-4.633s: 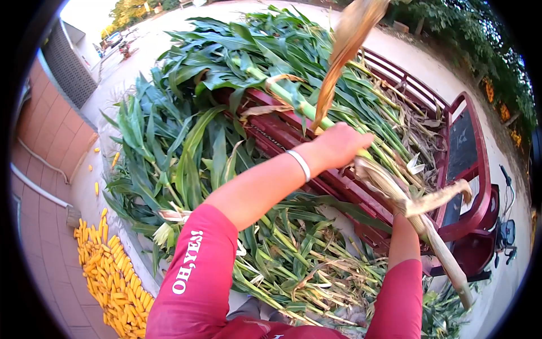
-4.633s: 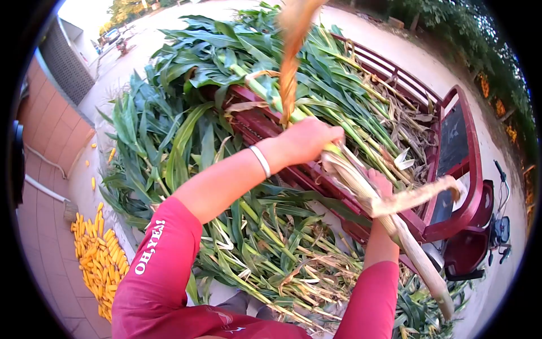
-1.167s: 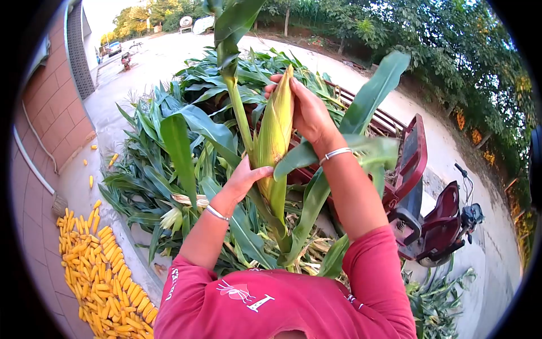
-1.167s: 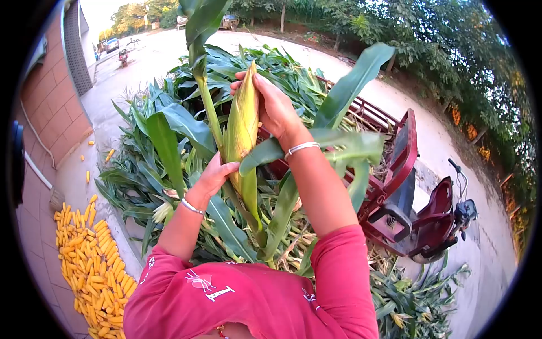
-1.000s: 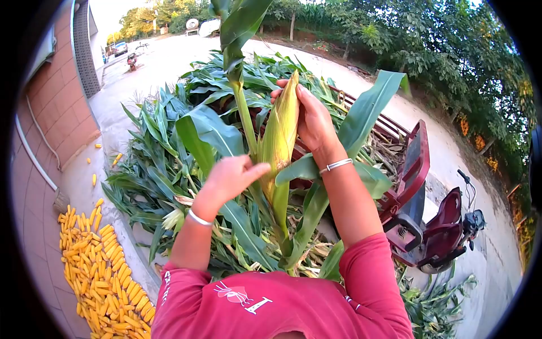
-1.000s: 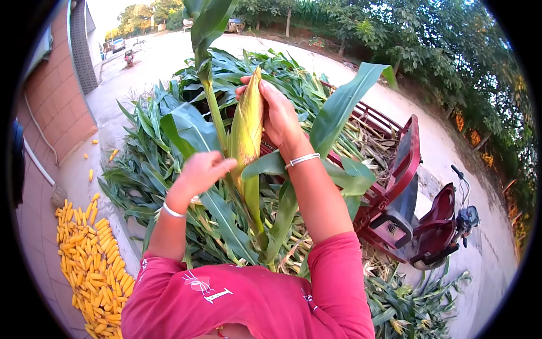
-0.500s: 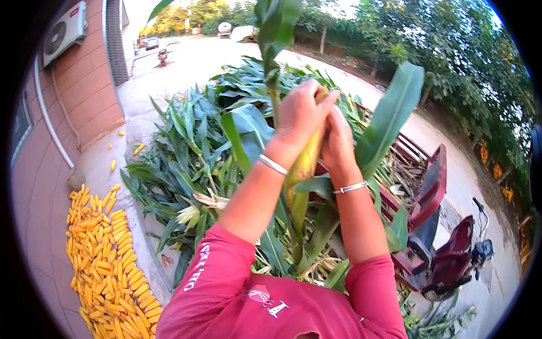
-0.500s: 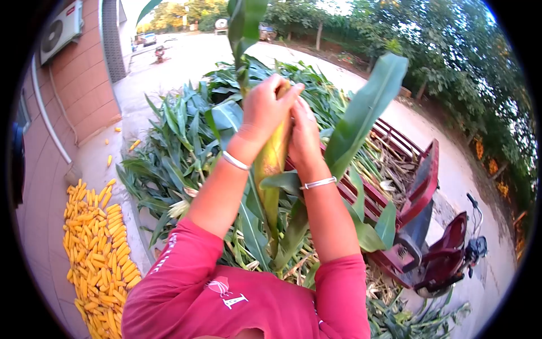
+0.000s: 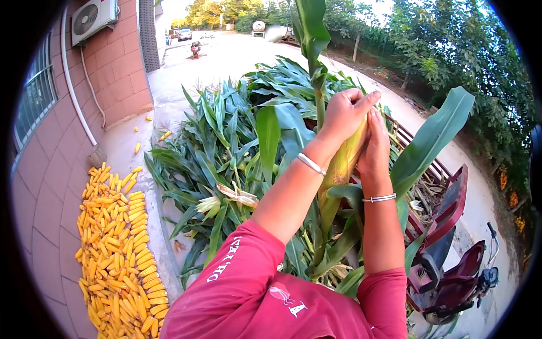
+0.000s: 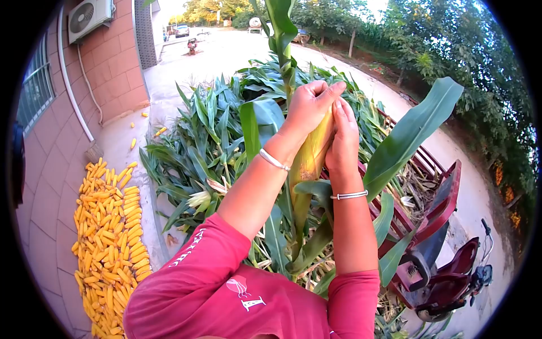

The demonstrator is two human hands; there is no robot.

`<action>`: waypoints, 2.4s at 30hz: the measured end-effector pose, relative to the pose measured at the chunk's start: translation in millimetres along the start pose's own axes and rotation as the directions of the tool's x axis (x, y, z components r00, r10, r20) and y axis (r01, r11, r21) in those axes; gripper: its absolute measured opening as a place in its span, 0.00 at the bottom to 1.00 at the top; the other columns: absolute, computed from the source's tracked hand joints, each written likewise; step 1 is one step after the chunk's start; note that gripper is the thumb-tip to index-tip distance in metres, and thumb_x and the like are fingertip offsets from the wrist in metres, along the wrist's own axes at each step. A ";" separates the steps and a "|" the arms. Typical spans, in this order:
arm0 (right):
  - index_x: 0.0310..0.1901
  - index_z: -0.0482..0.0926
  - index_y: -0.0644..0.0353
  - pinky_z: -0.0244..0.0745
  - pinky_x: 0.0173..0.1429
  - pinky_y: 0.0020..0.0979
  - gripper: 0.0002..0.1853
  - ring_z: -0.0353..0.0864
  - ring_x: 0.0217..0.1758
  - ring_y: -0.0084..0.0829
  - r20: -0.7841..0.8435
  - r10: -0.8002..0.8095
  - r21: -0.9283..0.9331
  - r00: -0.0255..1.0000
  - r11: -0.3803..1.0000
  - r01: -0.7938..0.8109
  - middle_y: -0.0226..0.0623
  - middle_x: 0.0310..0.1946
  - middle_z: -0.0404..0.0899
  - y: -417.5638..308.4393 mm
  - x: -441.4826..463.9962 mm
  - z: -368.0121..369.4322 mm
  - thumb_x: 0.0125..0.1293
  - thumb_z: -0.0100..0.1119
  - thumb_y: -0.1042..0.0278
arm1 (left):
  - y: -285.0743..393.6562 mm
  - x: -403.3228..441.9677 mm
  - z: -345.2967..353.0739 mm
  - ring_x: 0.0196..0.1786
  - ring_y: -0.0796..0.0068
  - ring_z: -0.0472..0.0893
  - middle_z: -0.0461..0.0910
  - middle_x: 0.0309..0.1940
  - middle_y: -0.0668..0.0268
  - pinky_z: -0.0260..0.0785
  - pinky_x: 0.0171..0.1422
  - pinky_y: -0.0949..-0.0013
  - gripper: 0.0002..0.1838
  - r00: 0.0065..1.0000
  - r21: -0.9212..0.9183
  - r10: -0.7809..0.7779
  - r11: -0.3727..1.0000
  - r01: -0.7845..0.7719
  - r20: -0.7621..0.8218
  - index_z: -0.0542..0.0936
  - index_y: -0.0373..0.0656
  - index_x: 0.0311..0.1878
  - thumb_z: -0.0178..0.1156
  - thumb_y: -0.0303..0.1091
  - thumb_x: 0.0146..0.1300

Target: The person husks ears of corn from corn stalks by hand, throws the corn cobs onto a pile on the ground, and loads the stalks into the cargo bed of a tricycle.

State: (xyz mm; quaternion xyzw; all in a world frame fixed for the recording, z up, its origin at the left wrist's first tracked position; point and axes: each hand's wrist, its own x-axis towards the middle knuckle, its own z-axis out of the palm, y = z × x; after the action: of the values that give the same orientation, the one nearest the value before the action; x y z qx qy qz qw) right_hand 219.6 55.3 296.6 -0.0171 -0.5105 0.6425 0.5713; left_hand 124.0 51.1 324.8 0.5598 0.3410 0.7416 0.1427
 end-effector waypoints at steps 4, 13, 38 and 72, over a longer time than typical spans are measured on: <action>0.57 0.71 0.65 0.70 0.58 0.27 0.17 0.76 0.53 0.25 0.003 -0.006 -0.012 1.000 1.000 0.006 0.36 0.50 0.77 -8.8 -5.8 11.6 0.72 0.49 0.64 | 9.2 -10.3 -4.0 0.24 0.88 0.58 0.62 0.16 0.77 0.53 0.25 0.75 0.24 0.998 -0.074 0.047 0.996 -0.049 -0.032 0.68 0.44 0.18 0.64 0.44 0.64; 0.46 0.78 0.63 0.70 0.47 0.19 0.13 0.73 0.41 0.15 0.172 0.030 -0.156 0.985 0.988 -0.003 0.27 0.38 0.78 -32.4 -27.9 47.9 0.73 0.52 0.61 | 51.6 -46.9 -25.3 0.21 0.76 0.60 0.63 0.17 0.64 0.56 0.26 0.70 0.17 0.791 0.388 0.605 0.754 -0.531 -0.092 0.68 0.37 0.23 0.58 0.32 0.68; 0.36 0.77 0.60 0.72 0.63 0.40 0.02 0.76 0.60 0.41 0.034 -0.248 0.133 0.968 0.961 0.241 0.45 0.46 0.81 -40.4 -66.2 27.4 0.64 0.60 0.77 | 61.4 -81.6 -18.2 0.25 0.85 0.55 0.58 0.19 0.76 0.50 0.31 0.75 0.25 0.995 -0.403 0.024 0.913 -0.062 -0.099 0.61 0.45 0.20 0.46 0.45 0.76; 0.54 0.76 0.67 0.71 0.51 0.22 0.20 0.76 0.45 0.20 -0.191 -0.399 -0.297 0.897 0.894 0.335 0.35 0.45 0.80 -87.6 -81.4 15.8 0.77 0.40 0.60 | 71.9 -88.0 52.3 0.65 0.66 0.71 0.72 0.62 0.55 0.57 0.71 0.66 0.18 0.901 -0.044 0.364 0.930 -0.364 0.237 0.75 0.31 0.55 0.43 0.35 0.76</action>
State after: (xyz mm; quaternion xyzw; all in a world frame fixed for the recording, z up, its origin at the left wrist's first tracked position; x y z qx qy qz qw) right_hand 301.1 -31.2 317.7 -0.0735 -0.5080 0.4433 0.7348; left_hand 213.9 -35.3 315.5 0.6995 0.2110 0.6815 0.0416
